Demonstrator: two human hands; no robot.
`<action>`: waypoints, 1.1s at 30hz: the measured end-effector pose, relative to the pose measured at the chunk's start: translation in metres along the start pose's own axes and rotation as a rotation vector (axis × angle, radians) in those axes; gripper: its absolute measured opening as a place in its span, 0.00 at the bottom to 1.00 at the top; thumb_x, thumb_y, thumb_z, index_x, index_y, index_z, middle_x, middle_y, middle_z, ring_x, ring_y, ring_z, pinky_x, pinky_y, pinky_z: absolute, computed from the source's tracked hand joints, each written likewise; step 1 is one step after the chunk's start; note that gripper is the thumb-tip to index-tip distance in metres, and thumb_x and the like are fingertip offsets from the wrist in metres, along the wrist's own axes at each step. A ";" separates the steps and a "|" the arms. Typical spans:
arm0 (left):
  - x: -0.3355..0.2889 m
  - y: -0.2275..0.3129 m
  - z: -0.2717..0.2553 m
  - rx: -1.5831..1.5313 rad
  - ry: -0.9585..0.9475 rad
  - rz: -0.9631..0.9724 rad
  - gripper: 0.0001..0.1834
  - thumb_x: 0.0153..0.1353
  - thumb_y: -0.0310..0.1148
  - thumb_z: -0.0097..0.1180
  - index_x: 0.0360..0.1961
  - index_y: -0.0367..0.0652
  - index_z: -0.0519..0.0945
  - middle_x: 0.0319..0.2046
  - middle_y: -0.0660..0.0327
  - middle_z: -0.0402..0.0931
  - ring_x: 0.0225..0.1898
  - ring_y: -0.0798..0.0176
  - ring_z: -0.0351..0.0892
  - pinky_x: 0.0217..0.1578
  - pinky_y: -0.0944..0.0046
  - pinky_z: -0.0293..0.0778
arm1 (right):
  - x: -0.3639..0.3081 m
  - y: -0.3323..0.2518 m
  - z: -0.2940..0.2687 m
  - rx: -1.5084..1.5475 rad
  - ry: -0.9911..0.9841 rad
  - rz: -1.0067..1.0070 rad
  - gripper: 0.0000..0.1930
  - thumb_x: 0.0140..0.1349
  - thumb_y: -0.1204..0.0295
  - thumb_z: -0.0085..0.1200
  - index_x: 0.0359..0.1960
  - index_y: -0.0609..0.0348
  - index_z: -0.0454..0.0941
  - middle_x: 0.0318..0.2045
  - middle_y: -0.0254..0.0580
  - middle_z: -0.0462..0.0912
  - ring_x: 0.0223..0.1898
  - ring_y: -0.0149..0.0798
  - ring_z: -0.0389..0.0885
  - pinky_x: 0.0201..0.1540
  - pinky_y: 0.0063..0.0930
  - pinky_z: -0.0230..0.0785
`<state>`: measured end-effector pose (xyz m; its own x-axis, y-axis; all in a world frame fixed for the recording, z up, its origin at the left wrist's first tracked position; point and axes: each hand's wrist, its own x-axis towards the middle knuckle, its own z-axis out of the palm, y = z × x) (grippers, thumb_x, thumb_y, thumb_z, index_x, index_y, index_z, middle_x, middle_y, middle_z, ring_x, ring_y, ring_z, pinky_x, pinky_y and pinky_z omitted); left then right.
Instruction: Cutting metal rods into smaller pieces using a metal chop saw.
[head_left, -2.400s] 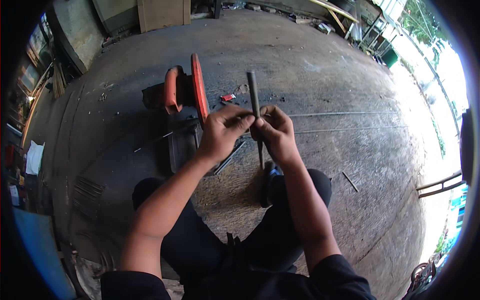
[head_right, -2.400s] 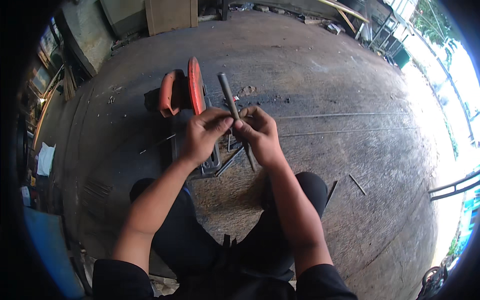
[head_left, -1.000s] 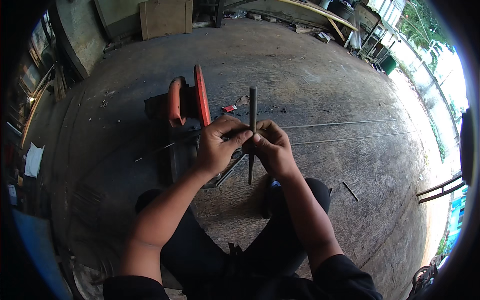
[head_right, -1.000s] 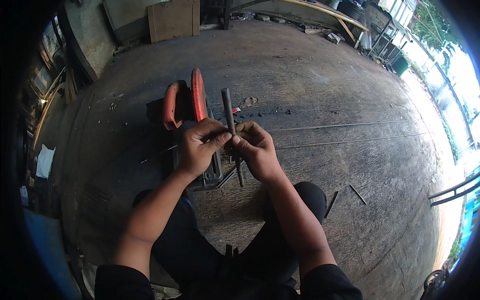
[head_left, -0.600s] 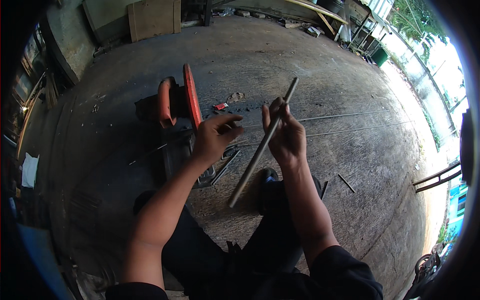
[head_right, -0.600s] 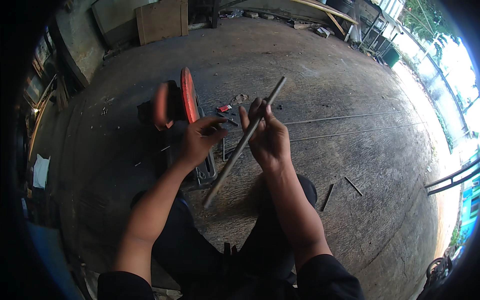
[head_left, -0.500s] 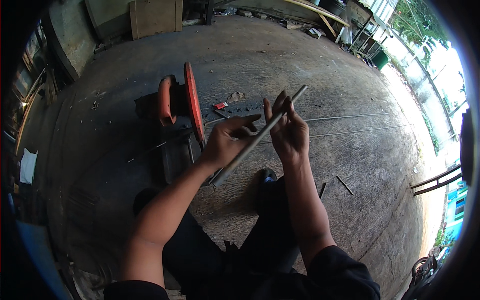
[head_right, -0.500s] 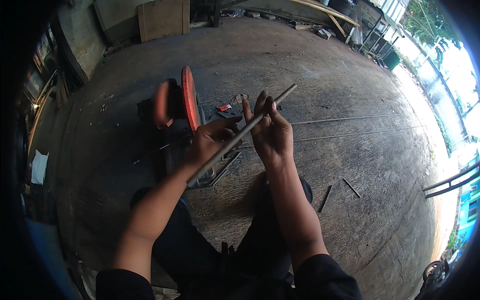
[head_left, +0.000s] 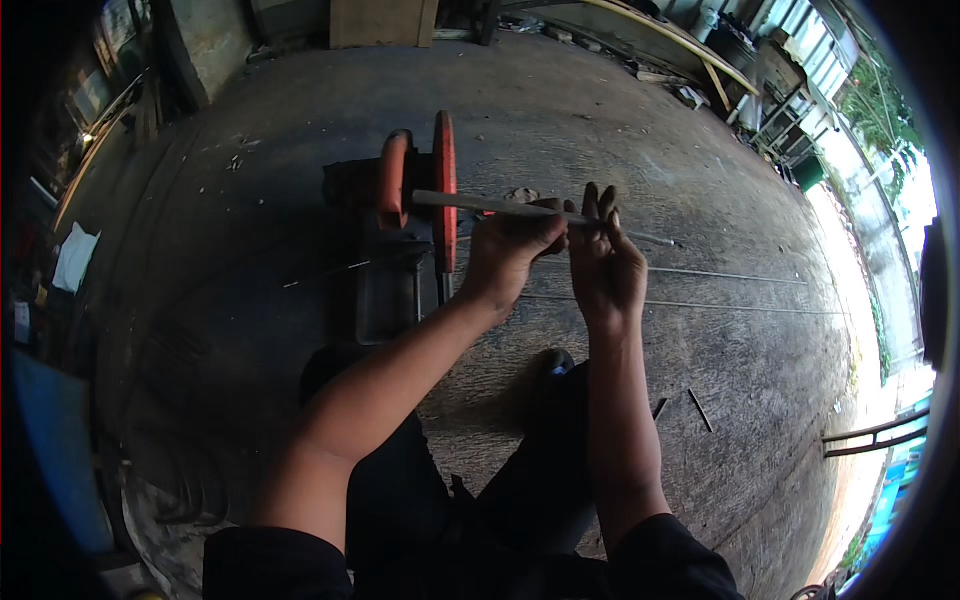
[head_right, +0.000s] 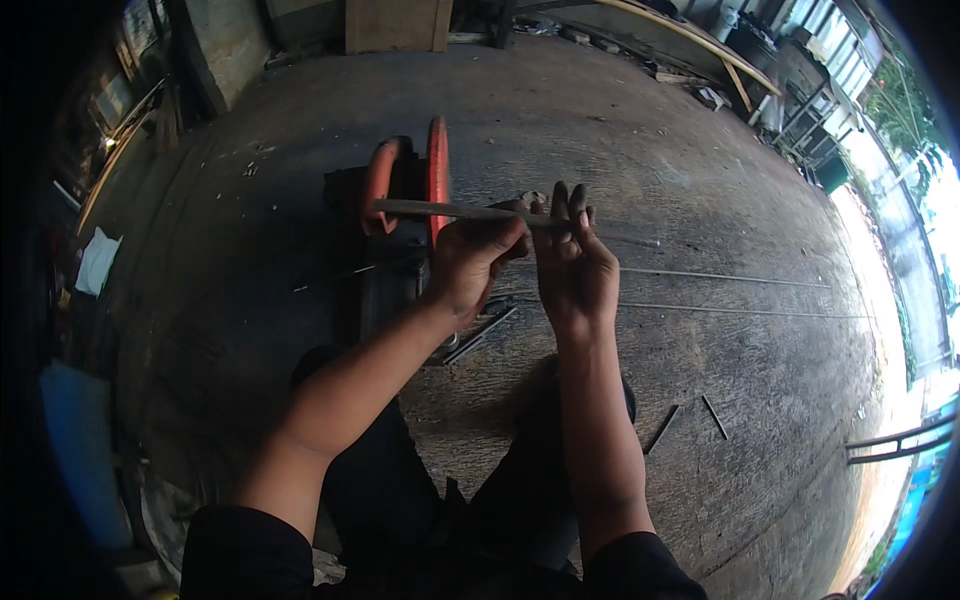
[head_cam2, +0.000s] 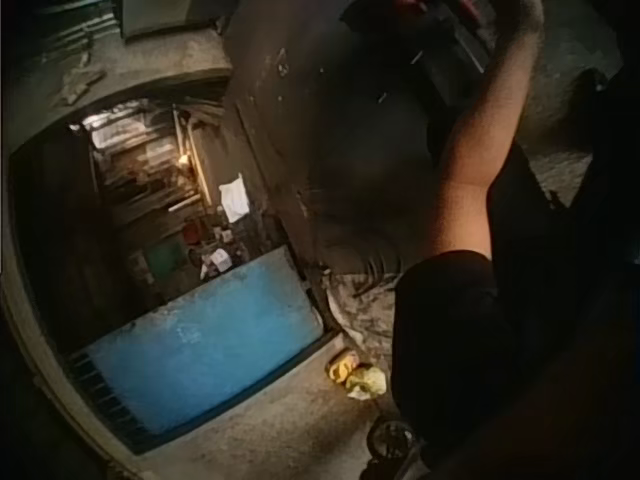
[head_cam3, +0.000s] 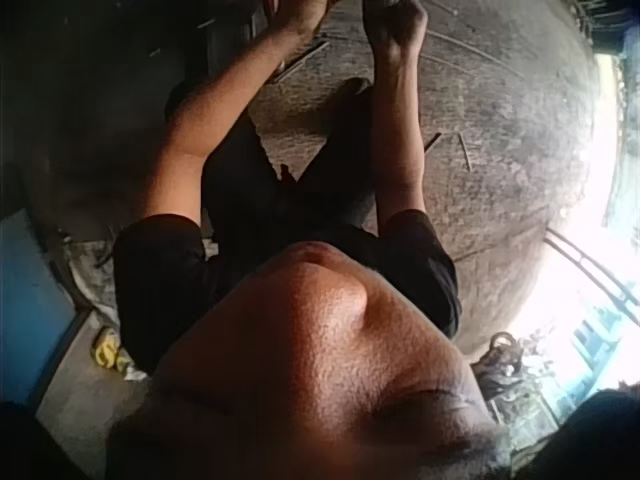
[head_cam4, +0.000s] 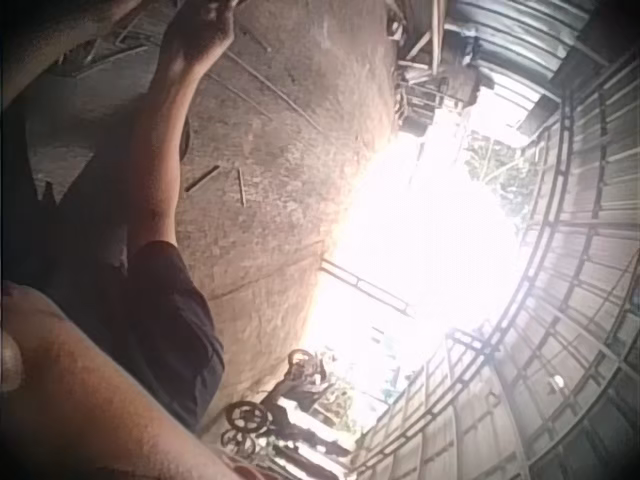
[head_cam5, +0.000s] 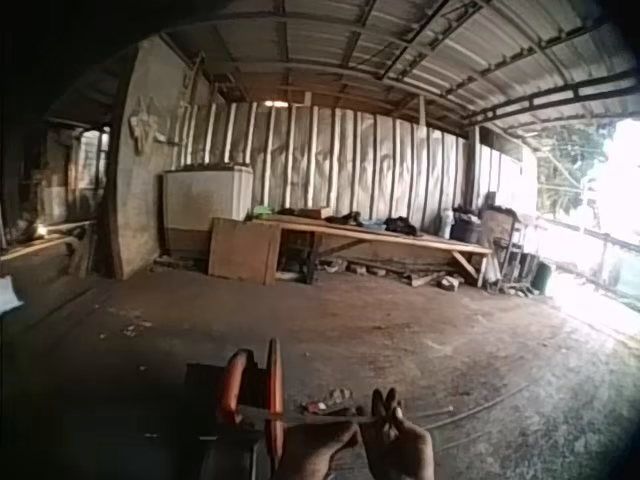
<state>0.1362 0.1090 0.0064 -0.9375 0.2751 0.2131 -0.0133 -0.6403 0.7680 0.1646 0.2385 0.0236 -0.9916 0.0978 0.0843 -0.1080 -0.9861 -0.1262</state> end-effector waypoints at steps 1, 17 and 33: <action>0.000 0.000 0.000 -0.007 -0.013 0.003 0.13 0.56 0.31 0.62 0.40 0.34 0.79 0.32 0.60 0.79 0.34 0.67 0.78 0.40 0.67 0.76 | 0.001 0.000 0.000 -0.010 -0.033 0.008 0.34 0.64 0.84 0.37 0.68 0.51 0.34 0.63 0.44 0.60 0.69 0.46 0.51 0.70 0.48 0.48; 0.002 0.009 -0.002 -0.042 0.020 0.061 0.13 0.55 0.33 0.64 0.33 0.32 0.79 0.28 0.57 0.80 0.32 0.67 0.79 0.38 0.67 0.76 | 0.008 0.015 -0.010 0.017 -0.124 0.133 0.27 0.64 0.85 0.33 0.66 0.61 0.49 0.64 0.51 0.58 0.67 0.47 0.55 0.63 0.37 0.59; 0.011 0.029 -0.016 -0.261 0.073 -0.030 0.08 0.60 0.33 0.59 0.36 0.43 0.76 0.30 0.66 0.76 0.31 0.71 0.77 0.36 0.70 0.75 | 0.000 0.042 0.011 -0.487 -0.105 -0.108 0.18 0.66 0.77 0.45 0.57 0.66 0.63 0.57 0.50 0.68 0.54 0.42 0.72 0.55 0.38 0.71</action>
<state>0.1202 0.0820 0.0215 -0.9577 0.2504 0.1418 -0.1216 -0.7987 0.5893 0.1610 0.1956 0.0290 -0.9633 0.1569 0.2178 -0.2545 -0.7918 -0.5552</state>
